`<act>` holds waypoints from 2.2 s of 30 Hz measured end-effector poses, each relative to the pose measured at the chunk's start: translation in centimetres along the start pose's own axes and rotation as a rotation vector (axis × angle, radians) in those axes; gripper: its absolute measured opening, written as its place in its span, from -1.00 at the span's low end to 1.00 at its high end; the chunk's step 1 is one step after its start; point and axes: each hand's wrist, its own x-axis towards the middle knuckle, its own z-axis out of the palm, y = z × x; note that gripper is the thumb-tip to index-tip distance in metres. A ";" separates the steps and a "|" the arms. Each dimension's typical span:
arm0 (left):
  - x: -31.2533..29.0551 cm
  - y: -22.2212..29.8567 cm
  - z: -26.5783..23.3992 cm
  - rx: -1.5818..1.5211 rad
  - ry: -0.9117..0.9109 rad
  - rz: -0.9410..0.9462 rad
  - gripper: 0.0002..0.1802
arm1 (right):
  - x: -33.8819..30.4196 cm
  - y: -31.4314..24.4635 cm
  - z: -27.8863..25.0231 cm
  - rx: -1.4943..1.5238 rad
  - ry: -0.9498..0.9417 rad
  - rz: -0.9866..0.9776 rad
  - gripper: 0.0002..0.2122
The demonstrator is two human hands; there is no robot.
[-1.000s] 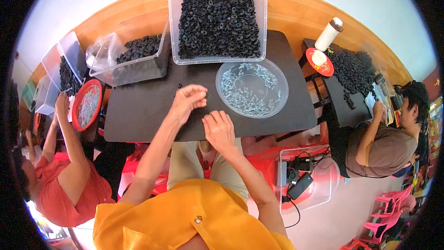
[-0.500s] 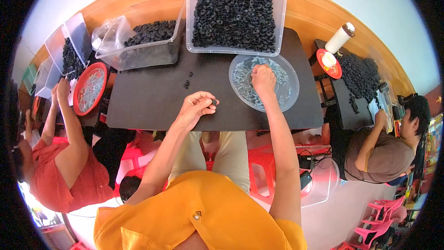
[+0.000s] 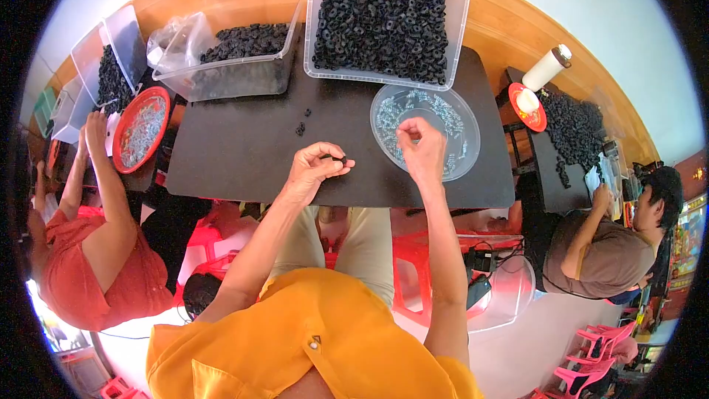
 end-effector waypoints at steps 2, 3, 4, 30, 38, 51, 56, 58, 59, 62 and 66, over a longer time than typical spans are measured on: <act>0.0 -0.1 0.0 0.071 -0.002 -0.005 -0.82 | -1.1 -0.6 0.6 0.170 -0.044 0.037 -0.94; 0.1 -0.2 0.1 0.072 -0.002 -0.005 -0.82 | -1.6 -0.6 0.9 0.171 -0.045 0.037 -0.94; 0.1 -0.3 0.3 0.078 -0.009 0.047 -0.80 | -1.9 -0.4 1.2 0.218 -0.065 0.059 -0.94; 0.0 -0.7 0.5 0.289 0.015 0.059 -0.74 | -4.4 -3.8 3.0 0.159 -0.275 0.055 -0.91; -1.0 0.8 0.1 0.265 0.062 0.069 -0.83 | -4.4 -5.3 4.0 0.172 -0.258 -0.152 -0.93; -1.7 1.3 -1.1 0.237 0.040 0.082 -0.84 | 4.8 -3.7 15.0 -0.401 -0.304 0.005 -0.69; -1.6 1.2 -1.6 0.213 0.044 0.094 -0.83 | 4.7 -4.2 16.2 -0.390 -0.331 -0.134 -0.83; -1.7 1.3 -1.5 0.205 0.044 0.088 -0.83 | 4.3 -4.0 16.0 -0.383 -0.319 -0.154 -0.84; -1.6 1.3 -1.5 0.199 0.046 0.088 -0.83 | 4.1 -4.0 15.9 -0.374 -0.309 -0.182 -0.85; -1.7 1.4 -1.5 0.220 0.053 0.080 -0.83 | 3.3 -3.7 15.6 -0.391 -0.284 -0.310 -0.87; -1.7 1.4 -1.1 0.206 0.046 0.077 -0.83 | 3.2 -2.0 16.1 -0.342 -0.155 -0.486 -0.86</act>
